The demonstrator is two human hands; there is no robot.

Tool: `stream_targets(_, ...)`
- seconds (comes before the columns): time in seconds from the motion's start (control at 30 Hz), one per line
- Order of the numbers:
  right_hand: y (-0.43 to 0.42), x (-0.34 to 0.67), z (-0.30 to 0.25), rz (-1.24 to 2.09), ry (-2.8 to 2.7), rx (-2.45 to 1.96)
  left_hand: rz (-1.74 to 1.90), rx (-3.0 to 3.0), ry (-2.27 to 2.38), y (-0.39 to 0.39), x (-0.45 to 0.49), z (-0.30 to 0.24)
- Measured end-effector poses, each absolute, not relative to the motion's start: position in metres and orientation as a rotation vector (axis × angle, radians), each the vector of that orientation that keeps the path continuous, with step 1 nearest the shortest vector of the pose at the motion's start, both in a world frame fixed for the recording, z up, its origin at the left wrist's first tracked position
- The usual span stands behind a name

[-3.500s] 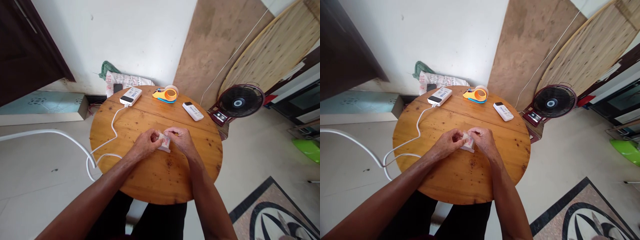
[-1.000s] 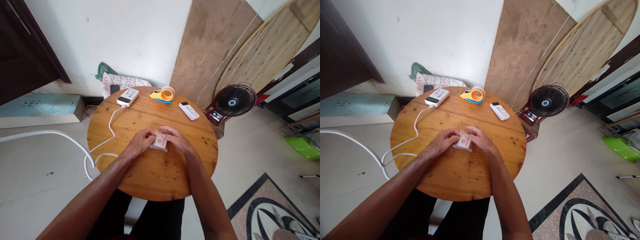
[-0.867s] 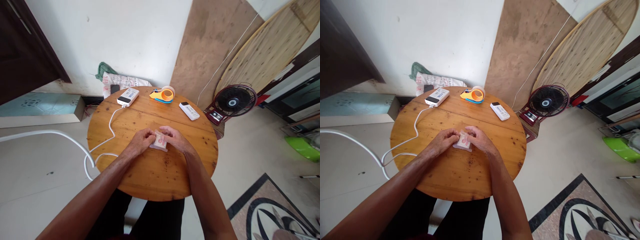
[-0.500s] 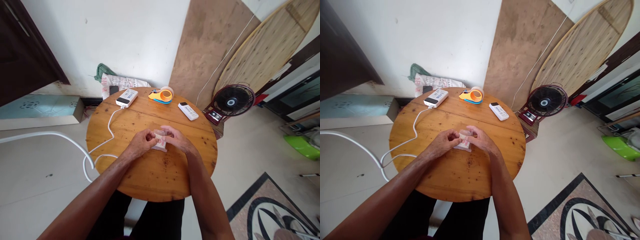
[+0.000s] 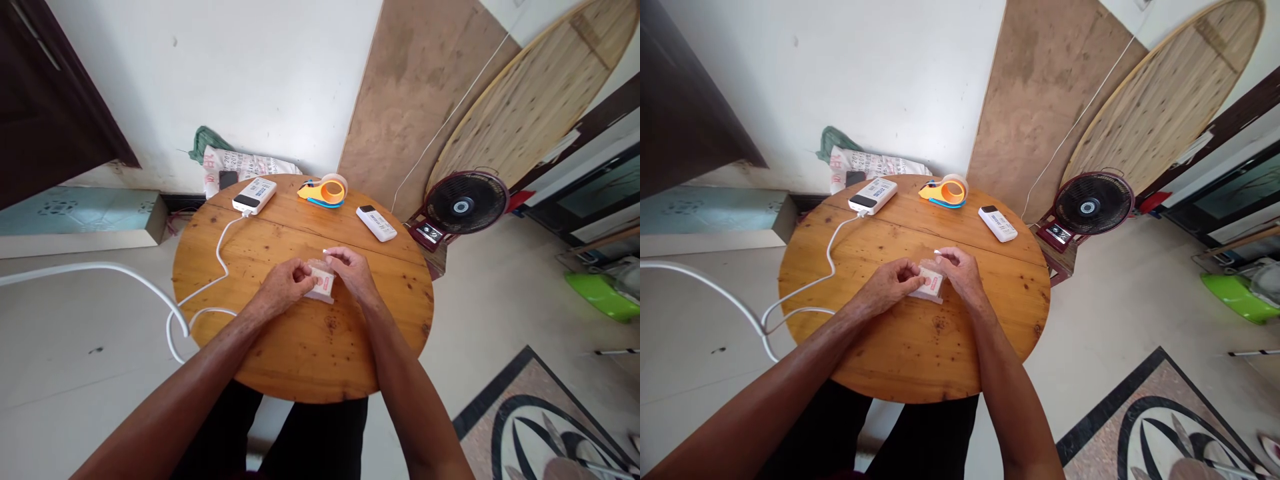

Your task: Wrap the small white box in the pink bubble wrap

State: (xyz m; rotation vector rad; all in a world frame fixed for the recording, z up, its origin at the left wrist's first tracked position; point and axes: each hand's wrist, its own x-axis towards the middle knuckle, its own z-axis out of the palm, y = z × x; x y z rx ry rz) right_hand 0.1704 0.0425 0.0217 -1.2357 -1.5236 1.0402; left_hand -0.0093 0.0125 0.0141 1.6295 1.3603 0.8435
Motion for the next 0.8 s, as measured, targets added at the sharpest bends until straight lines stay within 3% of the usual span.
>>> stream_targets(0.8, 0.035, 0.185, 0.037, 0.927, -2.099, -0.929, 0.883, 1.638, 1.307, 0.015, -0.009, 0.011)
